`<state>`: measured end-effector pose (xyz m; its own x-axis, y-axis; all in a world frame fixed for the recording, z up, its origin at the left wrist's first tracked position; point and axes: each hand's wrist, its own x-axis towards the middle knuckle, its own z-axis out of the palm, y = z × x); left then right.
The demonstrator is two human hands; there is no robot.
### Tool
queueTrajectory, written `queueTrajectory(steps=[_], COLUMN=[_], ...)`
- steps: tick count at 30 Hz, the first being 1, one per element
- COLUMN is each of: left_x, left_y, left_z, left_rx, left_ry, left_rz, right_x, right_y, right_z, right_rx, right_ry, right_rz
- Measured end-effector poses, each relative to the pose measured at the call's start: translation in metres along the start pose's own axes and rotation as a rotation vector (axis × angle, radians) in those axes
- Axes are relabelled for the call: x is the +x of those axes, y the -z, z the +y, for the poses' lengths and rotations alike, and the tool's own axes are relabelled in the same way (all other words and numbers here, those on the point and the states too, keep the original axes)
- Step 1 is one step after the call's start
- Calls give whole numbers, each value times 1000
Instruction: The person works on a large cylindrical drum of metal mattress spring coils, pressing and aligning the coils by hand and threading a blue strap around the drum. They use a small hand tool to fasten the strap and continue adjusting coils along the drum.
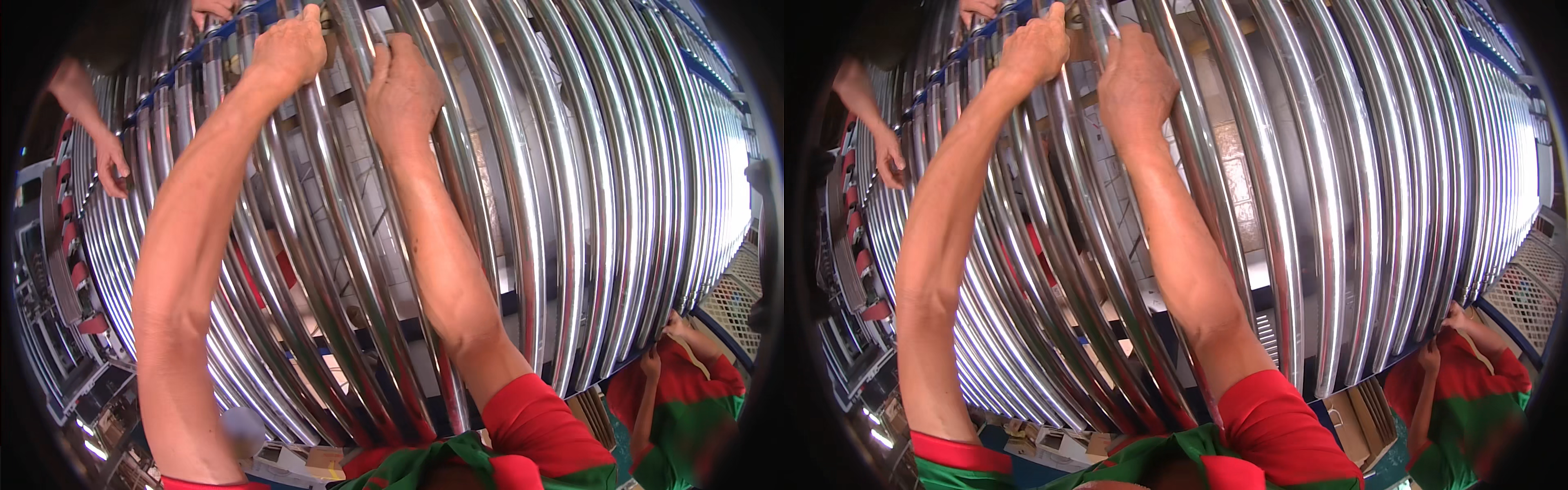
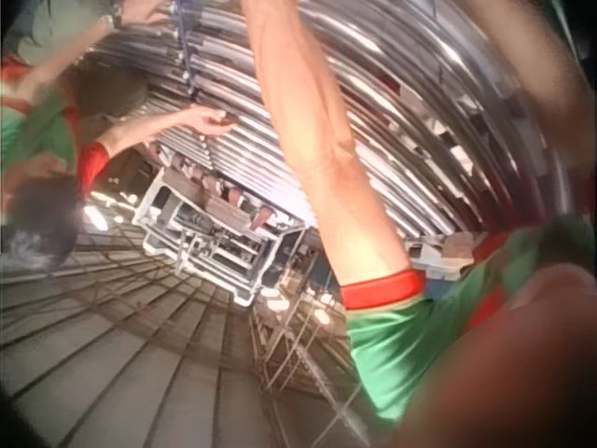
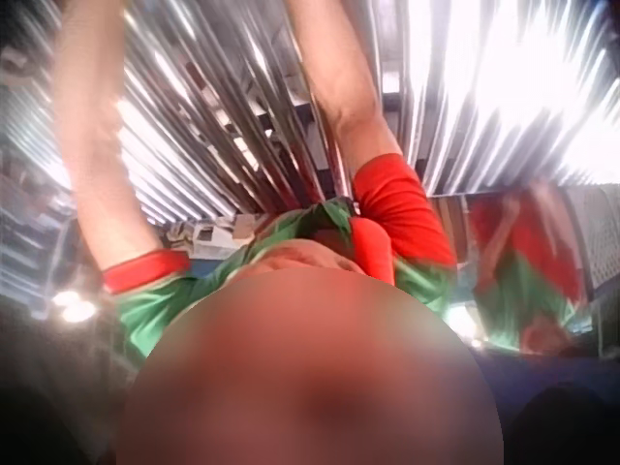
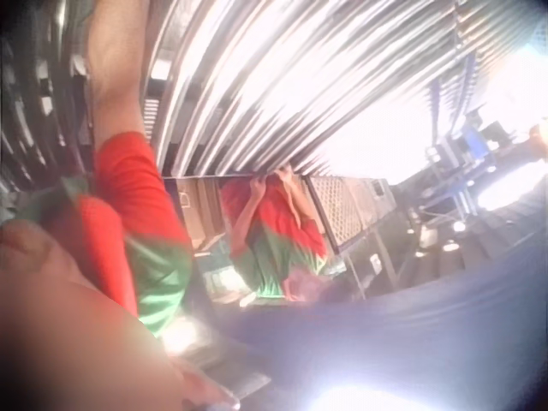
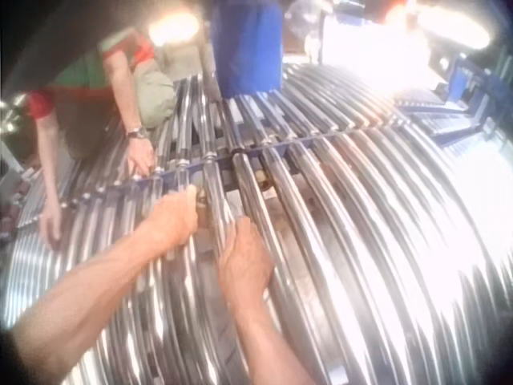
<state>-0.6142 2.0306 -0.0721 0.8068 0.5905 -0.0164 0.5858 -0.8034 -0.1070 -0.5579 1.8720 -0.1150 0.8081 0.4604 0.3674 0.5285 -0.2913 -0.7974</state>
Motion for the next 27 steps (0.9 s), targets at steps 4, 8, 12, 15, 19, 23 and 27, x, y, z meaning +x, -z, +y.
queueTrajectory(steps=[4,8,12,15,19,23,27], left_x=[-16,-17,24,58,90,108,120], left_y=[4,18,32,31,35,36,29], left_z=[-30,-43,-33,-15,7,32,51], left_rx=[-229,-318,-154,41,314,584,574], left_ry=[100,54,-198,-191,-411,-452,-499], left_rz=[-48,186,261,214,246,120,-123], right_x=[-1,15,36,40,37,31,29], right_y=[8,33,42,37,41,51,52], right_z=[-12,-6,25,40,46,51,54], right_rx=[58,106,-121,-153,-149,-88,-43], right_ry=[-17,-102,-85,-118,-37,39,49], right_rz=[-24,-42,76,41,11,-67,-67])
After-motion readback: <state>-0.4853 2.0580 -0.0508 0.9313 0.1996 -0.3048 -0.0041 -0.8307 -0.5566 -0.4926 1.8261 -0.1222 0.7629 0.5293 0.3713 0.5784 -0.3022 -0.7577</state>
